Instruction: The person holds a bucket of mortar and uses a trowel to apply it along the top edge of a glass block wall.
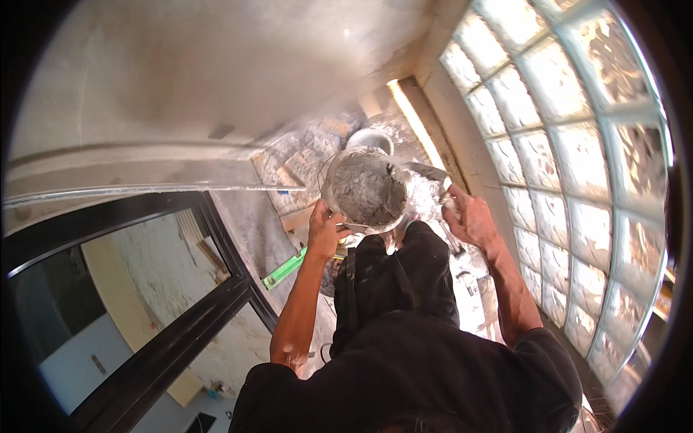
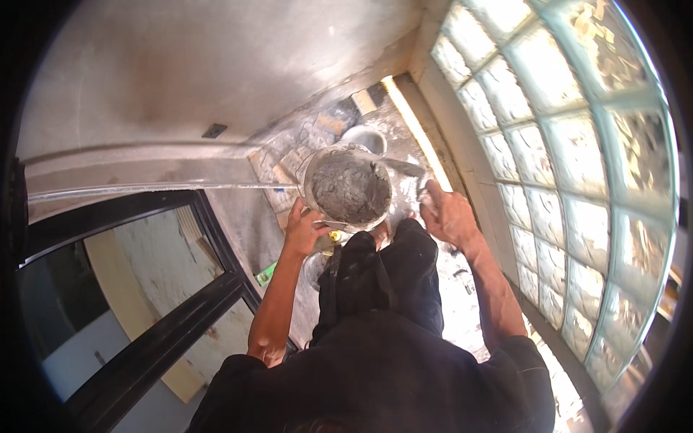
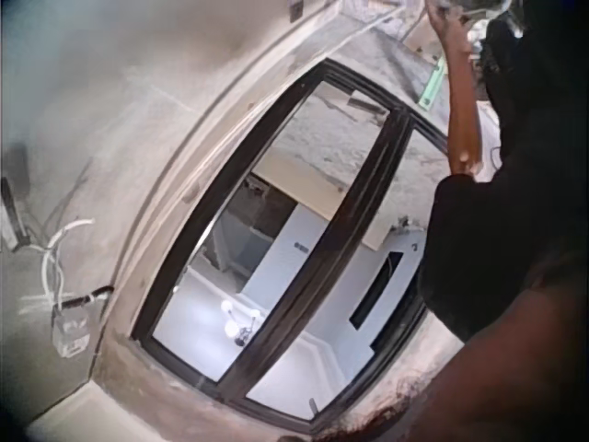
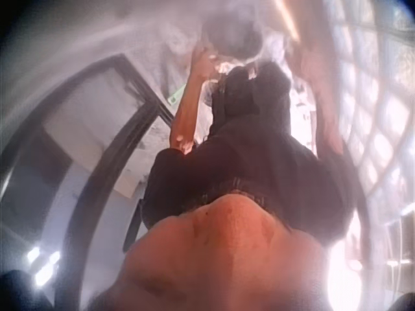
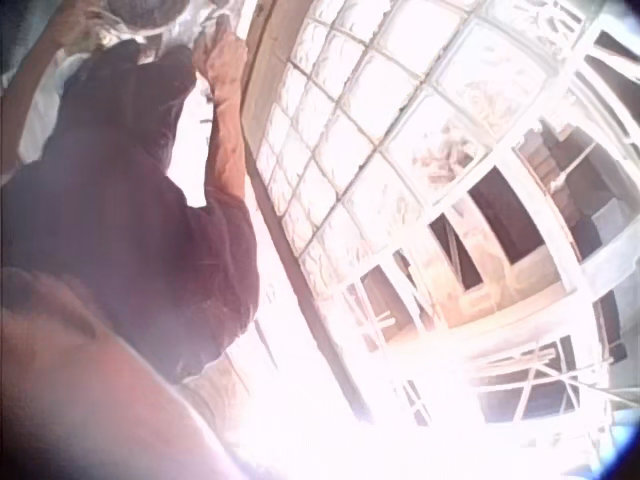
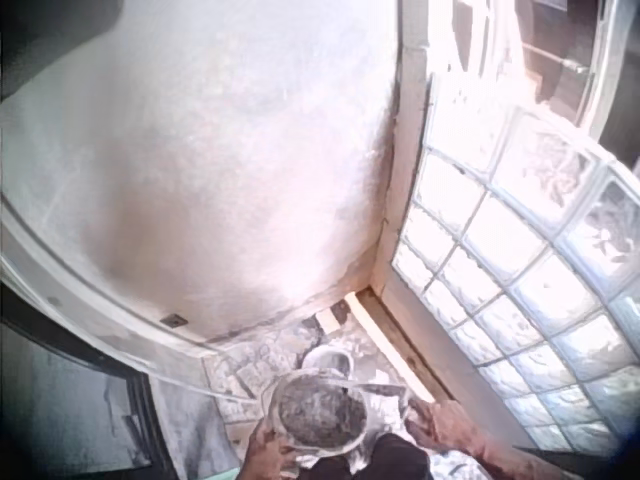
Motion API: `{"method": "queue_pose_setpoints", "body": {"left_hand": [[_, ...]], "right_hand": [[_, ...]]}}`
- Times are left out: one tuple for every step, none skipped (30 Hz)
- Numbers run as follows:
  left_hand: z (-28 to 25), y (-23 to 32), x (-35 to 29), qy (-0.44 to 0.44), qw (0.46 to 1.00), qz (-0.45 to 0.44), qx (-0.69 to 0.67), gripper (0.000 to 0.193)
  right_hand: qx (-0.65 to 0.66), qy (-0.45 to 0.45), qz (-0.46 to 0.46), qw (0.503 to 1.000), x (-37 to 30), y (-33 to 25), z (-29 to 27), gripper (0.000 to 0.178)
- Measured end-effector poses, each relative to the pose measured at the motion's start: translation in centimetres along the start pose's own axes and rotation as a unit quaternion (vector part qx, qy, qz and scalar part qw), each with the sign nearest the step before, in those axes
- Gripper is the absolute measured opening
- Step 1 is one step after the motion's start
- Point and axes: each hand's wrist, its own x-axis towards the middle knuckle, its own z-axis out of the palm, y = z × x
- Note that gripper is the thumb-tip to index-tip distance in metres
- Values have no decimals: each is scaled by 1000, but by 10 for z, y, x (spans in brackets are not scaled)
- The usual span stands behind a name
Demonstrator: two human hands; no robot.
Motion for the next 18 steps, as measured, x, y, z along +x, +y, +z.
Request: {"method": "queue_pose_setpoints", "body": {"left_hand": [[8,1,-8,-11,1000,-2,-5,38],[17,-1,-12,-26,1000,-1,5,38],[26,-4,-16,-33,999,0,25,40],[33,-8,-19,-41,998,2,42,43],[39,-14,-22,-55,997,4,52,43],[42,-23,-25,-87,992,4,86,46],[48,-29,-28,-118,986,3,120,50],[56,-34,-35,-126,983,0,132,50],[68,-37,-42,-134,981,2,141,49],[79,-40,-50,-140,979,4,149,49],[83,-43,-58,-143,977,-6,156,49],[85,-44,-64,-165,977,-14,136,48],[86,-50,-67,-184,977,-21,106,47],[81,-67,-66,-193,976,-34,91,44],[80,-78,-66,-195,976,-37,90,44],[82,-86,-64,-206,971,-27,121,44],[86,-87,-73,-213,964,-23,155,43],[92,-87,-79,-217,962,-12,164,44]], "right_hand": [[-38,27,-21,999,-16,-4,4,38],[-104,-17,16,994,-23,-11,3,35],[-122,-71,56,988,-28,-25,-1,35],[-156,-87,56,982,-30,-29,6,36],[-179,-57,44,981,-31,-28,14,33],[-191,-40,58,979,-23,-24,26,23],[-158,-11,42,986,-11,-12,42,27],[-164,-23,29,986,-1,-11,51,21],[-155,-19,42,987,-5,-13,69,21],[-207,25,-17,978,-10,-14,85,20],[-259,62,-78,961,-23,-17,92,19],[-252,58,-70,963,-42,-13,98,19],[-220,1,-73,973,-65,-17,91,17],[-185,-55,-75,978,-86,-22,83,16],[-186,-57,-72,978,-100,-17,70,16],[-189,-79,-71,976,-113,-7,54,14],[-185,-106,-70,975,-125,1,51,13],[-182,-110,-66,975,-132,11,52,13]]}}
